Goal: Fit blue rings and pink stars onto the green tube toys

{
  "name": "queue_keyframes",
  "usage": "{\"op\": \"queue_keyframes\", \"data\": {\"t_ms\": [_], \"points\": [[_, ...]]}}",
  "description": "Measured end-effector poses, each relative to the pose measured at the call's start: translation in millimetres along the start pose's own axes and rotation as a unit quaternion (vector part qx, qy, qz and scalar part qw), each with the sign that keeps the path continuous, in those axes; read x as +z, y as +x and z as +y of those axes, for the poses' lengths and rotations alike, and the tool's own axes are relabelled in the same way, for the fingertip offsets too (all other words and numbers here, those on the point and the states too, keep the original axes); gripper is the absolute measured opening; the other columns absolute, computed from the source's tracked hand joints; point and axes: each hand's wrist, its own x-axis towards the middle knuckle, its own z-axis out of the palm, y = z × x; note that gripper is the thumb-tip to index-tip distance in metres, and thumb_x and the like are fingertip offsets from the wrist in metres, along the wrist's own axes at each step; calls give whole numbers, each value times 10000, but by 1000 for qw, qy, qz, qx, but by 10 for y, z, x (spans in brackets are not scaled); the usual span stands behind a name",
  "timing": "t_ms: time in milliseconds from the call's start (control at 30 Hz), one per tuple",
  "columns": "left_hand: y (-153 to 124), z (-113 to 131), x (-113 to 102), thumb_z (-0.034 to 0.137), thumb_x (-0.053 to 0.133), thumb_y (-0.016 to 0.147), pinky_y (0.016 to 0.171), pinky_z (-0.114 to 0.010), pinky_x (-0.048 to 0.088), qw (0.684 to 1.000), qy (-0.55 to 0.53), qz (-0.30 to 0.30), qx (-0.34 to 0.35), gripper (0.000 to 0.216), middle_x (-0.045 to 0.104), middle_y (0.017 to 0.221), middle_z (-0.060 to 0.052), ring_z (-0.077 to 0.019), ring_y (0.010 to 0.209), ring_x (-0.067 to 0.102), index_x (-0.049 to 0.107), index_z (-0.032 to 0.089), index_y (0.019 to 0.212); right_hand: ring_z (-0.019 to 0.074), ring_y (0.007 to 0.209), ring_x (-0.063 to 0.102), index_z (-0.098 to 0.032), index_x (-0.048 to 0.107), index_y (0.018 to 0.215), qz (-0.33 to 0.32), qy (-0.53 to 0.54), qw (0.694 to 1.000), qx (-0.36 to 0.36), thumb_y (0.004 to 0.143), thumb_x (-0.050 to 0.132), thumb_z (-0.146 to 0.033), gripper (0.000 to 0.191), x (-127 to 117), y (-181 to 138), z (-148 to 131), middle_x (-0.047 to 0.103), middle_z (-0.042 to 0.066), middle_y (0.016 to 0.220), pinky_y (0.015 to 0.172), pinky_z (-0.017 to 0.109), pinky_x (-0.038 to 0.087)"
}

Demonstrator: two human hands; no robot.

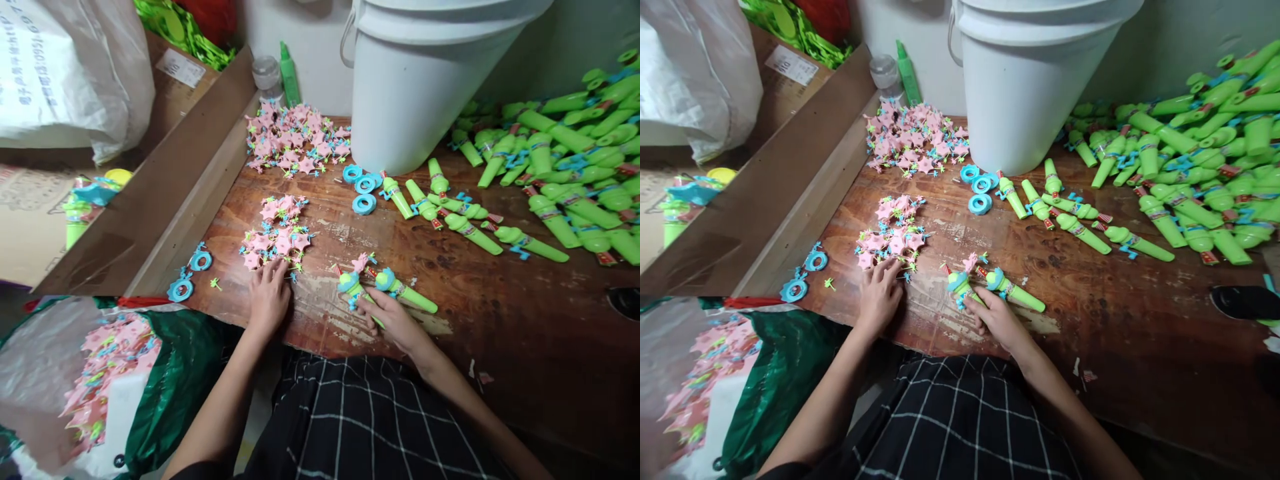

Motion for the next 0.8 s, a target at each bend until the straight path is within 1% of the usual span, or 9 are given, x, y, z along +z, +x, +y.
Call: {"op": "queue_keyframes", "data": {"t_ms": [100,233,267,333,433,533,633,733,800], "points": [[80,-107,-25,92,454,964,1028,-500,478,998,-30,49,28,402,597,1278,-132,-325,1158,545,632,204,1307,74,521,454,-189,628,1001,24,-17,999,-14,837,714,-639,487,-40,94,-44,571,-36,758,465,220,406],[241,183,-105,184,488,1019,982,-386,526,962,-205,182,-13,516,544,1360,-141,-258,1150,583,418,232,1528,85,516,450,-175,651,1140,23,-46,998,-38,864,692,-619,524,-44,28,-158,577,-33,714,488,241,379],[261,290,-94,200,495,1025,938,-358,548,948,-260,178,-33,558,534,1380,-139,-238,1099,605,356,254,1562,95,518,453,-175,626,1242,22,-46,998,-35,867,691,-614,581,-43,-17,-179,590,-30,707,488,248,377],[268,474,3,201,505,1020,892,-332,572,930,-350,104,-48,585,564,1336,-126,-211,1002,631,330,282,1573,111,529,459,-181,561,1382,25,-47,998,-34,863,708,-594,680,-43,-121,-205,622,-20,710,495,259,382],[245,587,287,139,494,957,984,-385,546,932,-360,-23,-2,494,615,1197,-101,-227,1049,619,554,279,1427,103,516,434,-211,610,1326,32,-2,999,-33,835,766,-562,623,-63,-264,-220,647,-8,726,463,245,350],[283,513,507,141,519,875,1052,-419,503,929,-368,-9,-25,447,615,1190,-97,-251,1142,582,669,243,1284,62,413,242,-226,659,1159,31,185,982,-33,882,678,-637,495,-130,-358,-248,520,-60,608,378,211,233],[422,357,476,222,635,842,910,-314,554,848,-504,70,-149,458,617,1174,-82,-214,1024,610,639,240,1299,60,409,24,-233,654,1044,62,327,940,-80,959,528,-661,455,-217,-404,-303,309,-109,550,332,197,124],[582,194,269,302,747,772,709,-222,539,728,-646,97,-210,481,613,1044,-54,-150,798,585,643,255,1239,79,434,-55,-247,651,1071,114,293,944,-102,980,442,-654,466,-258,-409,-358,197,-118,556,324,224,57],[651,107,125,338,789,735,701,-228,542,715,-659,106,-206,477,606,1020,-42,-145,775,575,655,255,1185,88,452,-80,-258,647,1135,135,225,960,-99,968,392,-670,512,-245,-395,-390,136,-122,567,337,245,34]]}}
